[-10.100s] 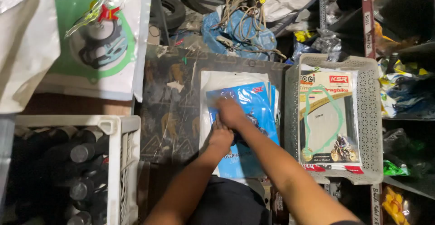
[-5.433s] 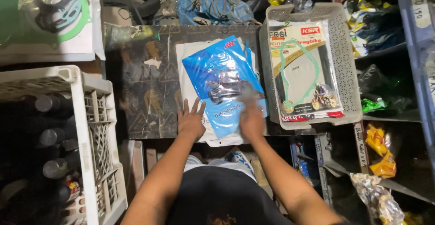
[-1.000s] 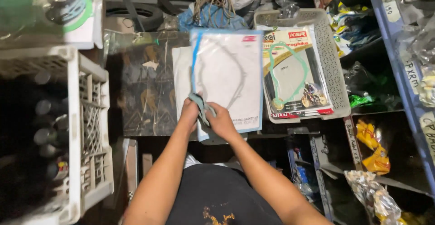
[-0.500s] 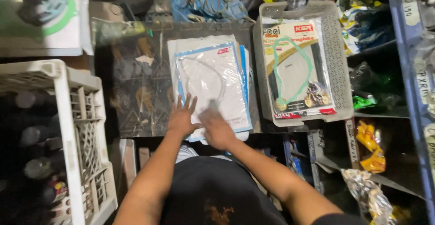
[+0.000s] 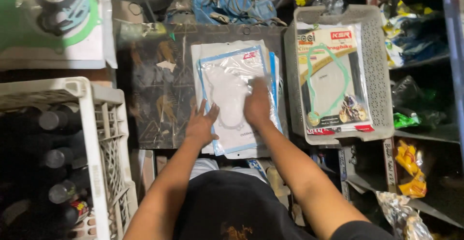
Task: Wiping dust off plastic-wrapped motorcycle gasket kits using a cleaning cloth.
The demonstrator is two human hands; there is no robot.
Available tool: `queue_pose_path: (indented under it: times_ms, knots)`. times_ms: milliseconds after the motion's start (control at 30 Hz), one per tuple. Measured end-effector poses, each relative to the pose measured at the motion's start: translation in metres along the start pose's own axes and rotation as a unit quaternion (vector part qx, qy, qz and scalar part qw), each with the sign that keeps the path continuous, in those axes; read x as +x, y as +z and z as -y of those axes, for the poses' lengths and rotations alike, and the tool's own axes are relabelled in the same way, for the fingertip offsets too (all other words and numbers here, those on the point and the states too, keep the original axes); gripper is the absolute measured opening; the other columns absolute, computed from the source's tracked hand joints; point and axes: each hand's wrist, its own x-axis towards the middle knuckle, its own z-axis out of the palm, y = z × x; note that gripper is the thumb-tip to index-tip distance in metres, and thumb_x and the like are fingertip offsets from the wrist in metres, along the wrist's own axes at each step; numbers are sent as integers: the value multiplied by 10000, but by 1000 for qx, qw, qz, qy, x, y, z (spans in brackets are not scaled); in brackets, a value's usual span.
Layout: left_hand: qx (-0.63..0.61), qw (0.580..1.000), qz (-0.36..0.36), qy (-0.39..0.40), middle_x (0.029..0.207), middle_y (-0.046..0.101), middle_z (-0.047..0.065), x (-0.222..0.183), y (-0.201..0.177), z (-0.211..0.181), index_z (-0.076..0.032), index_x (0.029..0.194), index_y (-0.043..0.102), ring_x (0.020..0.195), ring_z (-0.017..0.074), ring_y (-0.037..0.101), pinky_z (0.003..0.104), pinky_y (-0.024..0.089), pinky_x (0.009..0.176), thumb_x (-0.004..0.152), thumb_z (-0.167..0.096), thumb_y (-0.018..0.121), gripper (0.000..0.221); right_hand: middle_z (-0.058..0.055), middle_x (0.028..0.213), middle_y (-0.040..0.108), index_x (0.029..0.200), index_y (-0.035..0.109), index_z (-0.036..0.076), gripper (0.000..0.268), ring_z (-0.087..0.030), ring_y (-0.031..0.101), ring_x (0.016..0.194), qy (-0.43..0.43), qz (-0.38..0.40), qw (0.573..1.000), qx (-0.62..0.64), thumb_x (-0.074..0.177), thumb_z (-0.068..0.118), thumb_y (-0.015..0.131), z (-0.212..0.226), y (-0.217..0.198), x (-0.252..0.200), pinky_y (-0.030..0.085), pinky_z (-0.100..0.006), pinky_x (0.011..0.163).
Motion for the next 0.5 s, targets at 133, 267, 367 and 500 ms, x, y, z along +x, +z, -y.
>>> queue_pose_path:
  times_ms: [133,267,367,500]
  knots:
    - [18,1000,8,3,1710,267,3,1,1,-6,-165,1643,251,1607,331,21,515,130,1291,838,-563,767,1036,-237,1661,258,1607,246,51,774,-329,218,1566,-2,195,979,-62,973,314,605,32,-7,-20,194,-403,1297]
    - [20,1000,11,-5,1674,349,24,14,0,-2,-129,1601,350,1591,327,162,486,237,1259,774,-542,836,1045,-119,1516,510,1506,463,186,516,-327,486,1414,-178,158,970,-45,1038,395,403,38,-17,0,386,-489,1193]
    - [14,1000,27,-3,1685,323,85,21,0,-6,-94,1618,306,1580,340,196,459,243,1250,755,-493,869,1105,-136,1471,499,1451,453,237,467,-356,554,1336,46,127,991,17,988,296,442,61,-23,1,435,-478,1156]
    - [-1,1000,31,1,1664,369,87,27,6,-2,-82,1595,354,1573,345,228,467,229,1262,757,-413,884,1045,-169,1328,672,1378,620,137,525,-425,614,1241,-344,171,923,-11,1035,498,454,39,10,-5,477,-530,1071]
